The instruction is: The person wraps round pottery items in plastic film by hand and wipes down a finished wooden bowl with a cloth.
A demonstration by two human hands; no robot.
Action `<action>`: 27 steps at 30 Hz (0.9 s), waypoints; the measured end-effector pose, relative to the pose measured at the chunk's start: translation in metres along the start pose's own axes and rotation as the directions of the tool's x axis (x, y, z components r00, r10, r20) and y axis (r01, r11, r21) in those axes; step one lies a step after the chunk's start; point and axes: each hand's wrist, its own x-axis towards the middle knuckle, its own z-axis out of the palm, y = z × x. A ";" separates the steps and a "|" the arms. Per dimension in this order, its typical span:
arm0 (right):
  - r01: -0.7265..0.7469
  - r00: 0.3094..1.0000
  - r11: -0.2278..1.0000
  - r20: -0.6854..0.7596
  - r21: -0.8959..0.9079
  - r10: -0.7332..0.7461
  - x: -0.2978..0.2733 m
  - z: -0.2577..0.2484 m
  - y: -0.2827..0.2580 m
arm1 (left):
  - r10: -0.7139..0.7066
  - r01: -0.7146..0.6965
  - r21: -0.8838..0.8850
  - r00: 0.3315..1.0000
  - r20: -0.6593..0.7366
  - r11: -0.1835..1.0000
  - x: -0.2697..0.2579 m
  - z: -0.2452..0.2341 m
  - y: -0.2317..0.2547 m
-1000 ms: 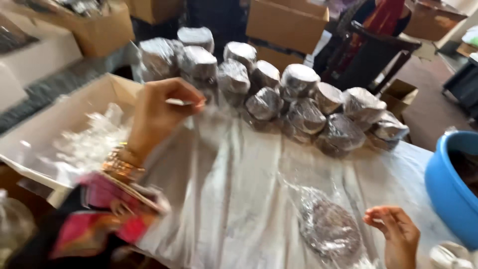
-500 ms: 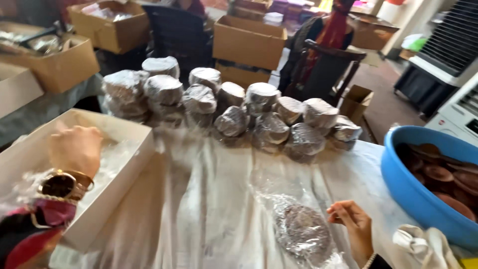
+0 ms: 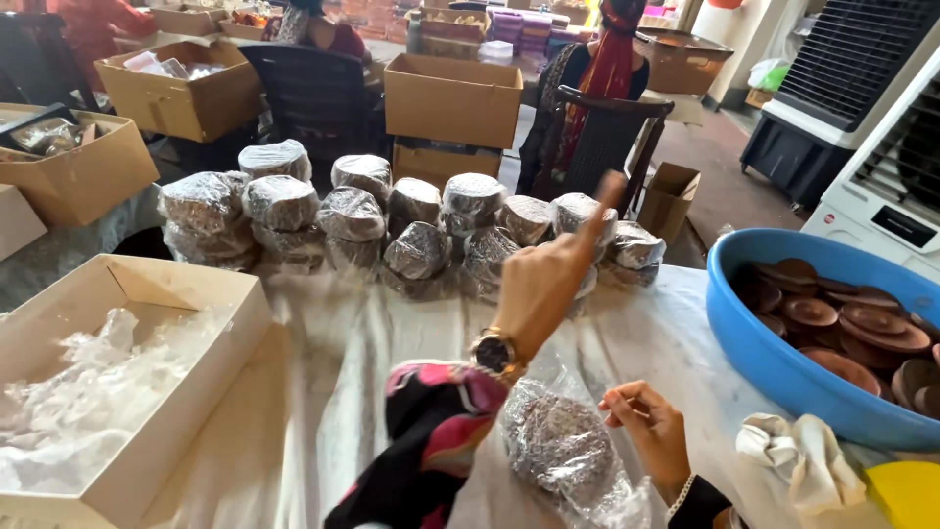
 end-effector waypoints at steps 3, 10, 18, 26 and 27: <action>0.013 1.000 1.000 -0.023 -0.014 -0.013 -0.001 -0.001 -0.002 | 0.012 -0.017 -0.048 0.995 -0.101 0.999 -0.011 0.033 0.020; -0.029 0.999 0.999 -0.026 -0.035 0.028 -0.005 -0.002 -0.013 | -0.501 0.477 -0.873 0.734 0.458 -0.099 0.029 -0.020 0.026; 0.005 1.000 0.999 -0.022 -0.036 -0.006 -0.009 0.001 -0.006 | -0.788 0.146 -0.964 0.609 -0.089 0.222 0.006 -0.084 -0.002; -0.050 0.998 0.998 -0.037 0.025 0.051 0.008 -0.006 0.027 | -0.183 -0.249 -0.685 0.851 -0.492 0.684 -0.047 -0.065 -0.012; -0.060 0.997 0.998 -0.039 0.033 0.062 0.009 -0.007 0.031 | 0.458 -0.630 -0.234 0.728 -0.511 0.741 -0.066 -0.055 -0.015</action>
